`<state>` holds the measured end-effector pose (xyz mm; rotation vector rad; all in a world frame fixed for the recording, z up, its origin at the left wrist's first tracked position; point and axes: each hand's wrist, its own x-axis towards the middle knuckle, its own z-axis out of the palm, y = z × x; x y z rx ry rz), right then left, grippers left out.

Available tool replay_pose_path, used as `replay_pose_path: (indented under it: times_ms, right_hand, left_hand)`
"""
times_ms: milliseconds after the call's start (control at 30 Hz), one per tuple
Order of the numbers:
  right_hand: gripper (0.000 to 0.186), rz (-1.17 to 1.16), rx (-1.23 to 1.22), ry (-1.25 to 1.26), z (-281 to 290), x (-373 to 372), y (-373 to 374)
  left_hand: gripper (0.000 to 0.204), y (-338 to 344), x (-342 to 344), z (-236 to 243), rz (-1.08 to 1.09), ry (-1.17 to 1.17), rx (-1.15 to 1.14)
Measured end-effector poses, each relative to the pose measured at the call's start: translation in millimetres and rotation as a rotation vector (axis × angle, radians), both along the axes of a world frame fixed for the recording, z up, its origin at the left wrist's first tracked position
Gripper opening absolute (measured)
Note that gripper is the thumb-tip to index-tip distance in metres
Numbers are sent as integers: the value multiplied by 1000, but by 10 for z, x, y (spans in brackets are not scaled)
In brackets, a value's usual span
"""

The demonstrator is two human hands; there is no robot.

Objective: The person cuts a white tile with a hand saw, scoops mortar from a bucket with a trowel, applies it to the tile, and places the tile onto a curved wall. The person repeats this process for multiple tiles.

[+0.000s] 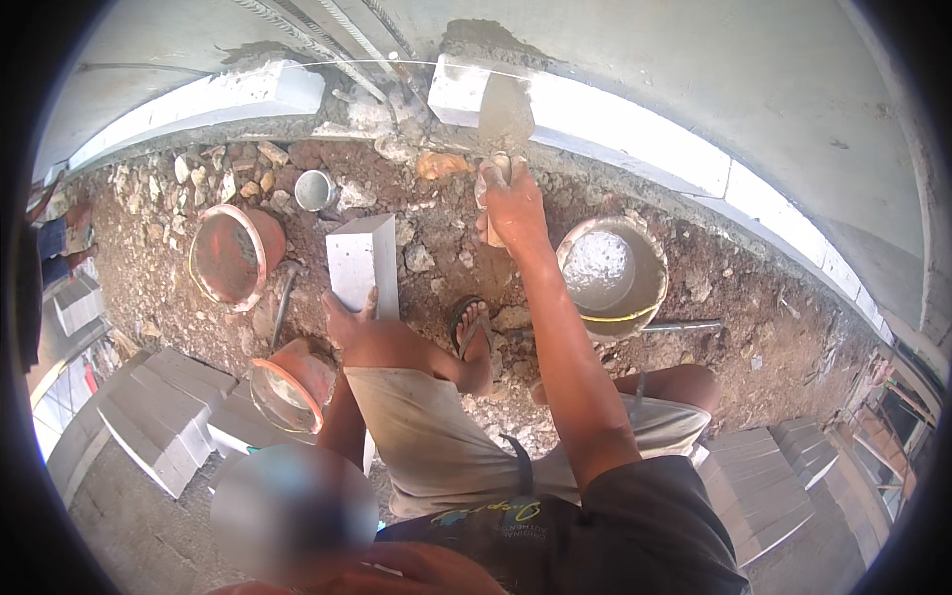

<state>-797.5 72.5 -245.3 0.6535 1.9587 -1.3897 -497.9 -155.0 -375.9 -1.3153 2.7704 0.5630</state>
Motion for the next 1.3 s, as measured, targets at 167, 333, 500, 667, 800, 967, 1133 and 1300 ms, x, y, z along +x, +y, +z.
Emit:
replay_pose_path:
  times_ms: [167, 333, 500, 667, 800, 967, 1133, 1300]
  right_hand:
    - [60, 335, -389, 66, 45, -149, 57]
    - [62, 38, -29, 189, 117, 23, 557]
    - [54, 121, 117, 318, -187, 213, 547]
    - [52, 303, -27, 219, -295, 158, 447]
    - [54, 45, -74, 247, -165, 139, 465]
    - [62, 464, 208, 429, -239, 119, 234]
    - [61, 280, 440, 416, -371, -192, 1584]
    - [57, -151, 387, 345, -379, -248, 3872]
  left_hand:
    - [96, -262, 190, -201, 25, -5, 54]
    - [92, -576, 159, -171, -15, 76, 108]
    - [82, -631, 62, -49, -42, 251, 203]
    - [77, -704, 77, -67, -59, 262, 121]
    - [71, -828, 108, -166, -52, 310, 254]
    - [74, -869, 115, -210, -28, 316, 274]
    - [75, -877, 96, -154, -32, 319, 305]
    - [72, -974, 96, -158, -63, 361, 335]
